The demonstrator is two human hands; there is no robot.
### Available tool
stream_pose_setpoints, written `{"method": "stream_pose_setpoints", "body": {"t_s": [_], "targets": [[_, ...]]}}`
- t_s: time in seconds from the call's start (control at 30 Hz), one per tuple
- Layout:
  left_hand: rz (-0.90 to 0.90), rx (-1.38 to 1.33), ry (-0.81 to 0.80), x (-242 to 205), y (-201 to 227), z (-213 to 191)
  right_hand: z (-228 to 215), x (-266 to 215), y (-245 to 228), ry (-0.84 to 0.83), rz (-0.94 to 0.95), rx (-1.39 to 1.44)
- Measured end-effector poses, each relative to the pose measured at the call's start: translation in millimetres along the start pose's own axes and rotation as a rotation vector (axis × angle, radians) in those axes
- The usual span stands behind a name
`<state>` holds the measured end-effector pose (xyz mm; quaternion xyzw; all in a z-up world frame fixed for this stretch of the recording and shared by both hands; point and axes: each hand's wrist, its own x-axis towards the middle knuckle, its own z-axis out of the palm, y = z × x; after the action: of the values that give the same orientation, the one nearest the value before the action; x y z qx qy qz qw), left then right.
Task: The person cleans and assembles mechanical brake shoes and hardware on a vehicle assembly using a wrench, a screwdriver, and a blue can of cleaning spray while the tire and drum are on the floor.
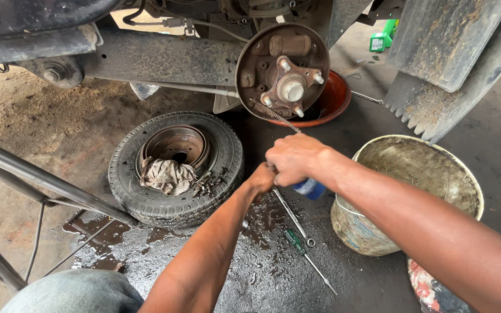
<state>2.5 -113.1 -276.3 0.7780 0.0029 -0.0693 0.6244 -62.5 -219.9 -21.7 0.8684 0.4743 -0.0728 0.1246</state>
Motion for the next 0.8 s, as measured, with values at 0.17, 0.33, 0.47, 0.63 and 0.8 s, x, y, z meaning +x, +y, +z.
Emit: {"method": "stream_pose_setpoints", "body": {"t_s": [0.17,0.33,0.47,0.63,0.8], "targets": [[-0.179,-0.252,-0.065,-24,25,-6,4,-23,16,0.050,0.054,0.057],[-0.199,-0.418,-0.078,-14,2,5,11,-32,30,-0.005,0.165,0.097],[-0.156,-0.208,0.049,0,-19,9,15,-28,36,-0.036,0.148,0.079],[-0.213,-0.089,0.103,5,-22,10,12,-9,25,-0.063,0.095,0.130],[-0.090,-0.341,0.263,1,1,11,3,1,8,0.047,0.003,0.114]]}}
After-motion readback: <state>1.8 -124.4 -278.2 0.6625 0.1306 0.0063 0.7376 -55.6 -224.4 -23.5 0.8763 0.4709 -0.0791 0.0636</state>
